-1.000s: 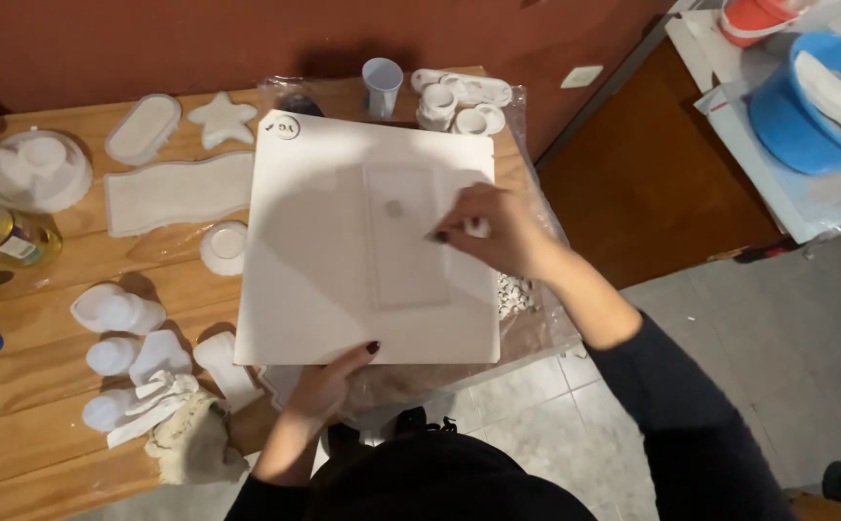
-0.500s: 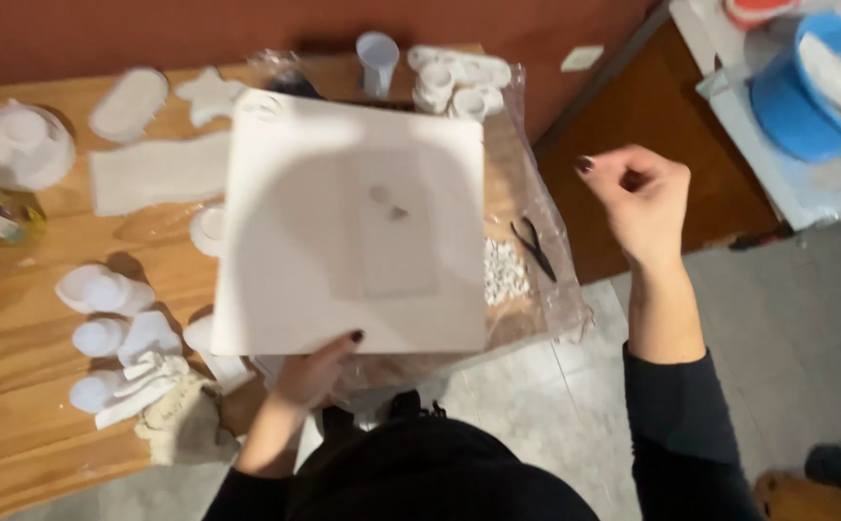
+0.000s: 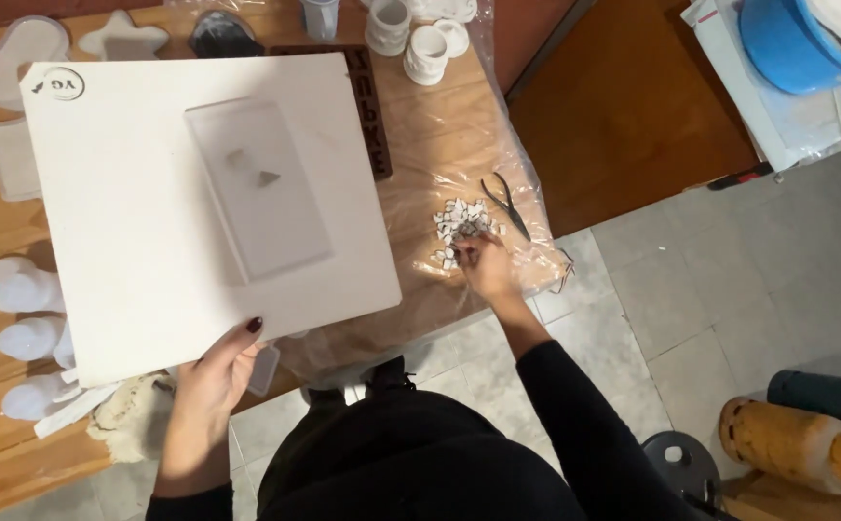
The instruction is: Casting small plaster decorations by arranging stones in a mold and pouring a plaster mixture over them.
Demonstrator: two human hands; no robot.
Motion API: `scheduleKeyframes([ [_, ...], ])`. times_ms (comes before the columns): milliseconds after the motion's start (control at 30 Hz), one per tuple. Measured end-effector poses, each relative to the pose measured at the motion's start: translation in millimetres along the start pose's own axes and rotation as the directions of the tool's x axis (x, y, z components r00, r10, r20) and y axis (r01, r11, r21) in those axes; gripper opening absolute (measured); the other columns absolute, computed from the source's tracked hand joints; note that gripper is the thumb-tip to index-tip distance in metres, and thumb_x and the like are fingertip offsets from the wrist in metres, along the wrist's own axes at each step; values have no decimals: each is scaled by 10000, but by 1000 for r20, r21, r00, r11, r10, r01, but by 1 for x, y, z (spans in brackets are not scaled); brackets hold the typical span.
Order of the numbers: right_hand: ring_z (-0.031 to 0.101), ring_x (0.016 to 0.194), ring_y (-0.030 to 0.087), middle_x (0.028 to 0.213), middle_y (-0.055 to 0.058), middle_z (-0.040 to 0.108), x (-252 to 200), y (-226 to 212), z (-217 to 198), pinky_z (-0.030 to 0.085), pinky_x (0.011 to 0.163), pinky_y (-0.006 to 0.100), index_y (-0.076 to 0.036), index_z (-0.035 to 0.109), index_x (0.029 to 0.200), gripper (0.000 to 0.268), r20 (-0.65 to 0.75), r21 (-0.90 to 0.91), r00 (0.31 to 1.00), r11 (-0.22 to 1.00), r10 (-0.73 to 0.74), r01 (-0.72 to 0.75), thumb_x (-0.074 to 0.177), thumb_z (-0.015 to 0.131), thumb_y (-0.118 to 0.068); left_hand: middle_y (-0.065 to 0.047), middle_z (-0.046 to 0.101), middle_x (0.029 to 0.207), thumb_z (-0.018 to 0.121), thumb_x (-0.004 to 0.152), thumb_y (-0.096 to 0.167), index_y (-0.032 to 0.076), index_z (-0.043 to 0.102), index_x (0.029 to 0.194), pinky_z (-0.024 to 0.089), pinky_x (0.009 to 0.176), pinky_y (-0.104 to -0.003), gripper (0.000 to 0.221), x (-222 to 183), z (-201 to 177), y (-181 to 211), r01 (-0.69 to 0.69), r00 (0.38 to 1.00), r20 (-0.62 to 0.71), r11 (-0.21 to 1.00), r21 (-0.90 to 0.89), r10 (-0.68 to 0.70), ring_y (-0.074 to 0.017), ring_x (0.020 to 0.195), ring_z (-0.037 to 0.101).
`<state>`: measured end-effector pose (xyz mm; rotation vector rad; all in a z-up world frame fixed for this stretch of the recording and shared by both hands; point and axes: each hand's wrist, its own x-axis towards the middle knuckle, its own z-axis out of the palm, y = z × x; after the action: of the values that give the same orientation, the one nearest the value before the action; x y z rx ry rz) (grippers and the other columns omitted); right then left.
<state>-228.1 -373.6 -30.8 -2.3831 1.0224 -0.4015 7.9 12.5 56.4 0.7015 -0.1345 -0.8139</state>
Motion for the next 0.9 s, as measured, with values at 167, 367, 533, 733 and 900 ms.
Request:
scheduleKeyframes([
  [167,723,932,323,831,115,751,25,-2,24,576,779,432,-163,819,806,135,-62,-293,985,947,-159,135,743,813,-283,-164,712,1112,610,945,-156,-38,638,1241,608,940,-424,320,0,-23,-22,-2,999,48,1000,-15,3,-265,1013,723],
  [367,716,765,344,890,168,742,45,-2,6,578,701,447,-141,827,803,130,37,-375,999,926,-28,40,790,805,-269,-177,727,1063,620,918,-151,-39,662,1172,612,901,-404,281,1,-24,-42,11,997,81,999,-39,-8,-269,987,731],
  [533,671,701,235,827,78,708,51,-153,-116,533,636,351,-67,788,904,64,-158,147,973,971,-166,189,841,799,-61,-164,712,1093,658,924,-172,-59,673,1149,582,832,-327,252,7,-33,-68,29,995,98,998,-62,-23,-245,993,704],
  [733,633,842,217,836,18,662,62,-268,-144,538,700,337,-149,809,905,154,103,116,762,768,-640,630,778,863,-80,-190,707,1146,672,897,-139,-96,674,1139,577,901,-345,246,15,-57,-104,175,985,3,984,39,-175,-277,1044,696],
  [900,645,827,220,768,-8,671,81,-269,-144,517,652,360,-158,790,748,114,309,-48,711,736,-632,675,717,896,-129,-194,698,1176,657,901,-126,-102,656,1179,584,944,-369,279,15,-42,-96,226,974,0,972,60,-226,-280,1066,693],
])
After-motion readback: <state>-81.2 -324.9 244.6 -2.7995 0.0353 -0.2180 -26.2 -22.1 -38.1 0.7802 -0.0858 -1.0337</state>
